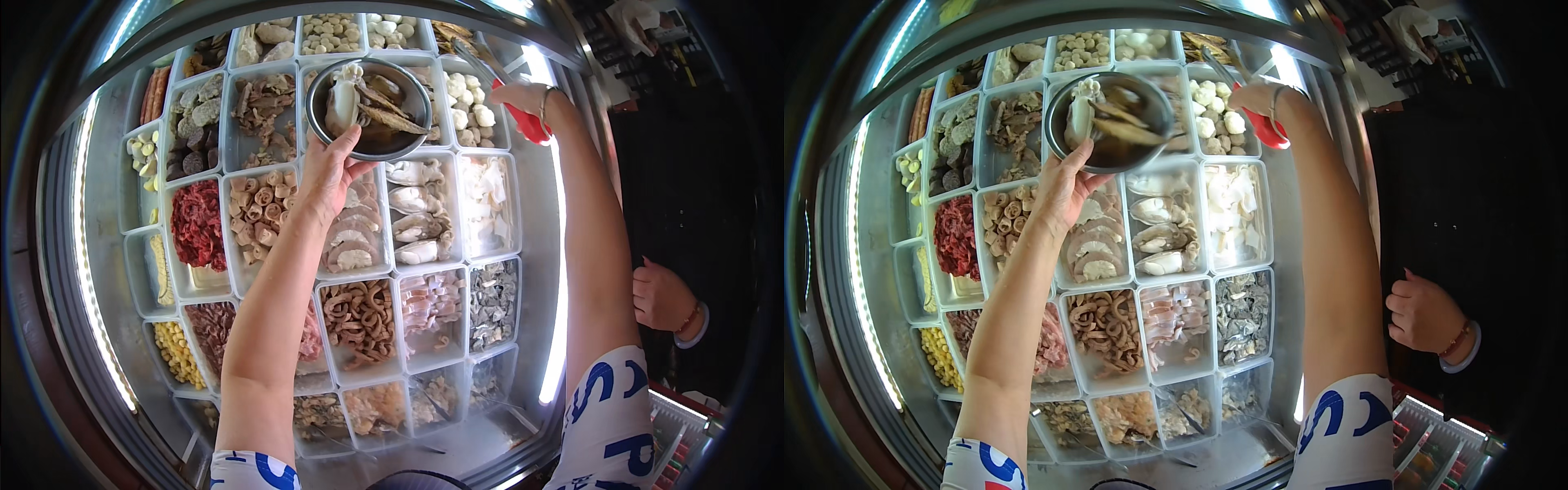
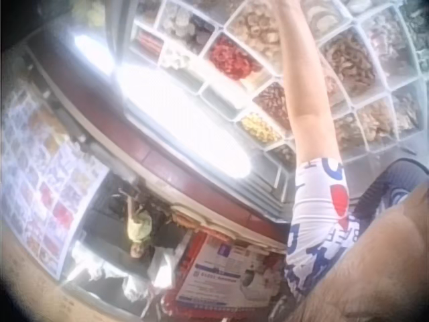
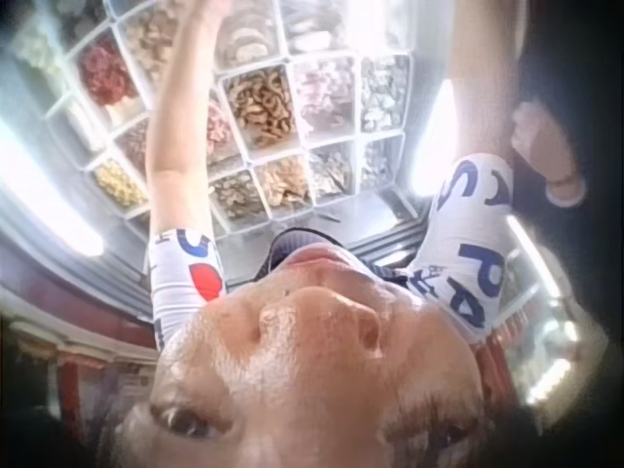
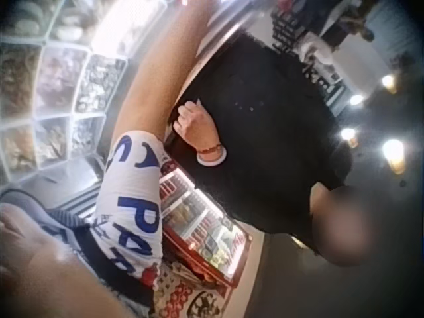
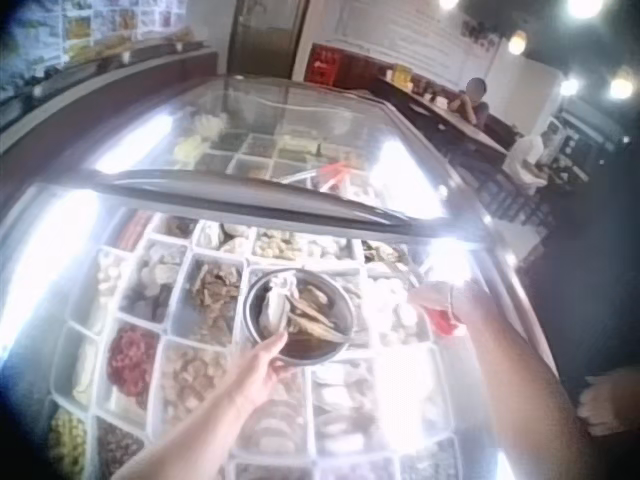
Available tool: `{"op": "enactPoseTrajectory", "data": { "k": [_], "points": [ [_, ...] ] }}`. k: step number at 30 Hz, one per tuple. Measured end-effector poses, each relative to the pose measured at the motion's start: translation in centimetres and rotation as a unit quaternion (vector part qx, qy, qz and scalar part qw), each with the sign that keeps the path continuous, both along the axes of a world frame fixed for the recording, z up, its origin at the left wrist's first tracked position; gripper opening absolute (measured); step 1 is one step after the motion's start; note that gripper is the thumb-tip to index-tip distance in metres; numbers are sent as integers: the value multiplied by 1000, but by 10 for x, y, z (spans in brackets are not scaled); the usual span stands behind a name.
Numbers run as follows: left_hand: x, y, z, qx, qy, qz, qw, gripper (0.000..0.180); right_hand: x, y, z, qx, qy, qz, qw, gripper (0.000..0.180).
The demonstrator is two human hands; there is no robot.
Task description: The person uses tongs to pick various food items from a refrigerated display and places them into a metal bowl. They repeatedly move between the display and a counter, adding items and occasionally writing on a notepad.
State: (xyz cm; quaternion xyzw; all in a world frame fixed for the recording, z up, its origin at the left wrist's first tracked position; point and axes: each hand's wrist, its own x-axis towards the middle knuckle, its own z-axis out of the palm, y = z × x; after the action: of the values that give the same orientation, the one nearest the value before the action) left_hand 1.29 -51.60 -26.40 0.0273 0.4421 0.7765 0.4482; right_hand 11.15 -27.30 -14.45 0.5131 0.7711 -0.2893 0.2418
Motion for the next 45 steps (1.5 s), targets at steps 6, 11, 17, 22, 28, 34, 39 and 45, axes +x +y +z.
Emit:
{"op": "enactPoseTrajectory", "data": {
  "k": [6, 11, 17, 22, 28, 34, 39, 45],
  "points": [
    [3, 6, -2, 2, -3, -5, 1000, 37, -14, -2, -1, 47, 49, 76, 995, 33],
    [3, 5, 2, 25, 2, -11, 1000, 36, 13, -12, -8, 15, 203, -42, 978, 40],
    [-1, -3, -5, 25, -14, 1, 1000, 38, 61, -76, 6, -61, 307, -76, 947, 33],
    [10, -26, 24, 40, 1, -16, 999, 40, 115, -136, 39, -161, 282, -60, 944, 27],
    [37, -69, 62, 49, -1, -43, 998, 52, 157, -186, 78, -239, 319, -108, 911, 29],
    [87, -106, 100, 57, -71, 29, 995, 41, 176, -261, 85, -355, 391, -196, 827, 22],
    [114, -141, 127, 105, -84, 82, 988, 36, 179, -318, 105, -288, 348, -178, 874, 19],
    [123, -199, 149, 132, -119, 151, 973, 37, 188, -358, 183, -140, 258, -38, 955, 43]
  ]
}}
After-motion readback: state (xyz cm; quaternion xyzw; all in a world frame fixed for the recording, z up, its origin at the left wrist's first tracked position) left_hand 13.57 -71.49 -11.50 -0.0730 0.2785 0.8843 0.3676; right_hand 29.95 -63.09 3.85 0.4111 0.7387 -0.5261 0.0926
